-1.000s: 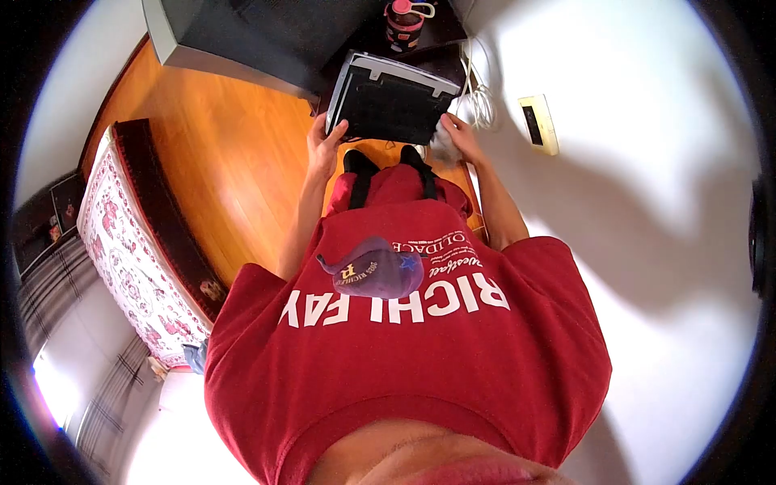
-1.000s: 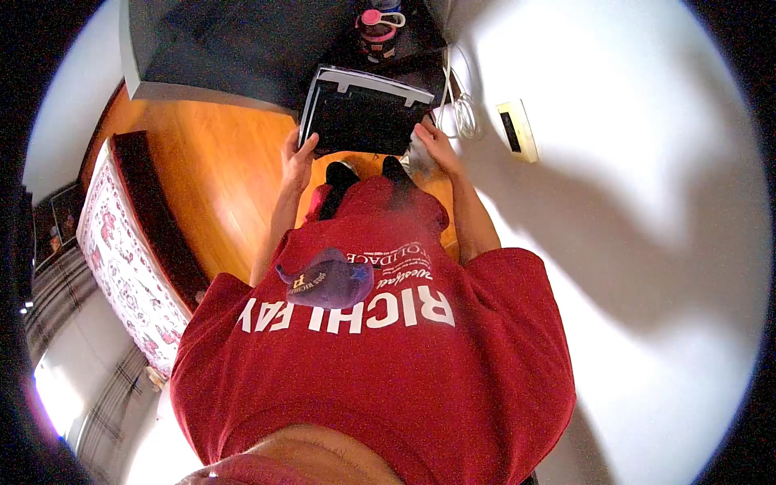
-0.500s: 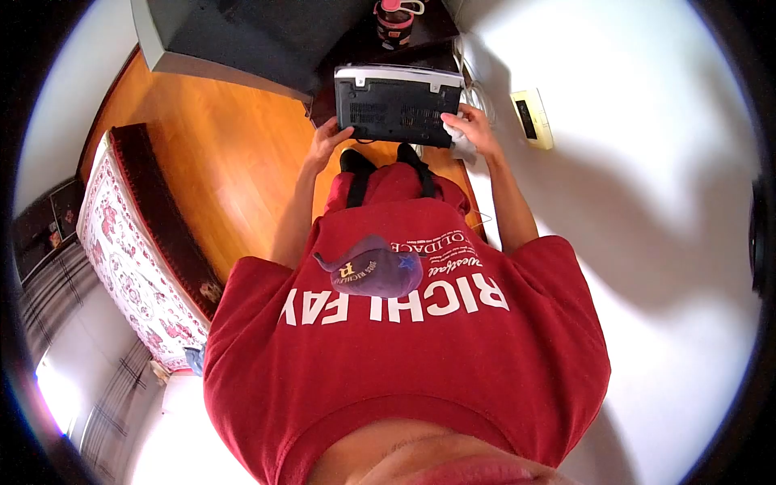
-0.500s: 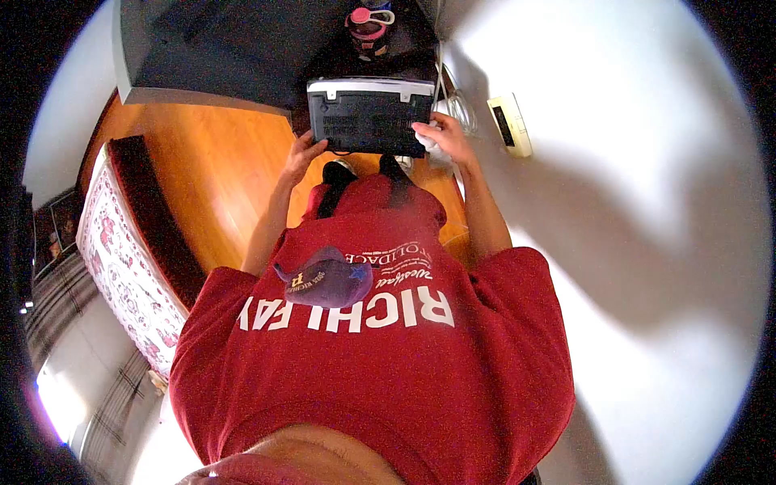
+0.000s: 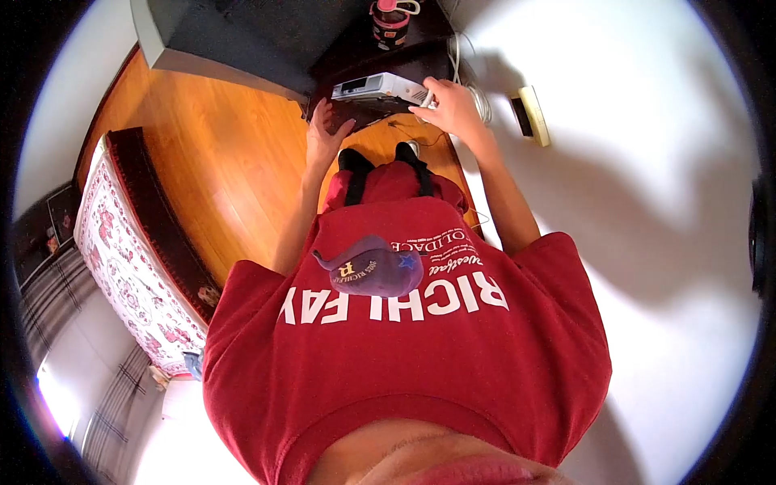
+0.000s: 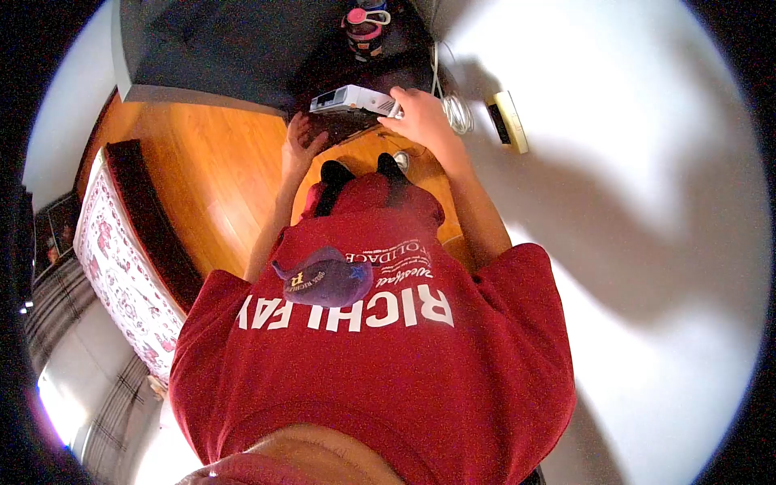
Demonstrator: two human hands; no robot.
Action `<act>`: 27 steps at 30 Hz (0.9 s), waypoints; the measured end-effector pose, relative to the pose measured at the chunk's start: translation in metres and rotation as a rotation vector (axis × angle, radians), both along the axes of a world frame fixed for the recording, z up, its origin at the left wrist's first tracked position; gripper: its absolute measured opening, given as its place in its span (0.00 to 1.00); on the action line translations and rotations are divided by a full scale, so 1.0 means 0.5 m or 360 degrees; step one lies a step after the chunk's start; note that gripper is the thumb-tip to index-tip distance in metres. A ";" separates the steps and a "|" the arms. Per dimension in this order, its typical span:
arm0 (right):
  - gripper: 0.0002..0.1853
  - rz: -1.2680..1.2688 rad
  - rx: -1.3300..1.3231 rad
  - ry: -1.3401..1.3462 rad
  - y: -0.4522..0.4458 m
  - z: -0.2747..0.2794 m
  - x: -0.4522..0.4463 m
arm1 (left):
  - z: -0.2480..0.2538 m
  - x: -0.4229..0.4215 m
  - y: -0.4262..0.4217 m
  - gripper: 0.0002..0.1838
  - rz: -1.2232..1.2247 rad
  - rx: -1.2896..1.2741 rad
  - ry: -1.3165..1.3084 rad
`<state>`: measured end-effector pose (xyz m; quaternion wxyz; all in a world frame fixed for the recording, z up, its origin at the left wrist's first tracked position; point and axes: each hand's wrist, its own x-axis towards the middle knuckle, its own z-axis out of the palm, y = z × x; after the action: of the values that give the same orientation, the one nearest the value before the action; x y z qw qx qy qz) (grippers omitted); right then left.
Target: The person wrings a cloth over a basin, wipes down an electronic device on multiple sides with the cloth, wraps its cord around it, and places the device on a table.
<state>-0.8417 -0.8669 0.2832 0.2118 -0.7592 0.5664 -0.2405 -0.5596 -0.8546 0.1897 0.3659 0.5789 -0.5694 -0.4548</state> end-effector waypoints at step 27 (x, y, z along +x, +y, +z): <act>0.18 0.0251 0.0220 -0.0175 -0.142 -0.014 0.051 | 0.025 -0.082 -0.056 0.19 0.0077 -0.0190 -0.0191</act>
<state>-0.8164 -0.9378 0.2761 0.3127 -0.7707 0.5076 -0.2248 -0.6006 -0.8826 0.2024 0.3759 0.5959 -0.6021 -0.3756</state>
